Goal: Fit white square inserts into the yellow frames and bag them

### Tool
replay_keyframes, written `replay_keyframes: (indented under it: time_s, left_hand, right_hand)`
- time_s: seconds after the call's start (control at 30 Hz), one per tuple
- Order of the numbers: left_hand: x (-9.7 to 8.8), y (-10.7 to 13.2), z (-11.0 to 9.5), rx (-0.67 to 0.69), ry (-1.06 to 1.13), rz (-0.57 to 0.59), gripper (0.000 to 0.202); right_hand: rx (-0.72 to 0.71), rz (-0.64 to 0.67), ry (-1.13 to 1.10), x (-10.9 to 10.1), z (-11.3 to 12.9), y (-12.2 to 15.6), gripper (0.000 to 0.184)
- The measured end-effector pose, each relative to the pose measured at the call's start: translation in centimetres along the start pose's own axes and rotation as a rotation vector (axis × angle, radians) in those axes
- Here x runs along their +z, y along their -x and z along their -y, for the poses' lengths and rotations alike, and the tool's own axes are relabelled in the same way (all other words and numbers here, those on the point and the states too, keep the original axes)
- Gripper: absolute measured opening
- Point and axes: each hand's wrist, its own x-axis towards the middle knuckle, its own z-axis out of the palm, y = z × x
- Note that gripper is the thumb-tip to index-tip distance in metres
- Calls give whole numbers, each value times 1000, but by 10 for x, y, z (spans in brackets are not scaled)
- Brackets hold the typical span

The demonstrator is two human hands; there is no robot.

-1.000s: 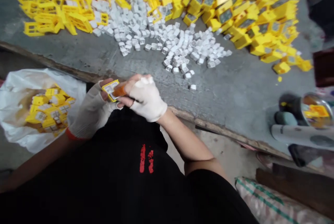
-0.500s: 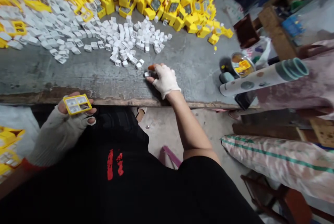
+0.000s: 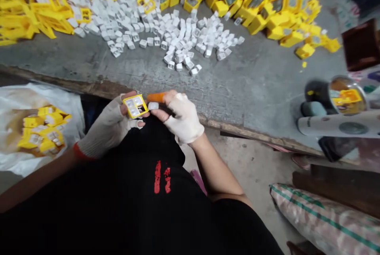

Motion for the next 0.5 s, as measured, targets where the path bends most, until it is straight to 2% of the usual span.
replay_keyframes:
  time_s: [0.1,0.27,0.4,0.5]
  left_hand:
    - [-3,5,1,50,10,-18,45]
    - [-10,9,0,130,48,2,39]
    - [-22,9,-11,107,107,-102,37]
    - [-35,6,-23,84,138,-178,40]
  right_hand:
    - [-65,2,94,16,14,-9,41]
    - [-166,31,222,36,20,-17,44]
    - [-285,113,141,47,28,-23,57]
    - [-305,160,82,41,17,-47,50]
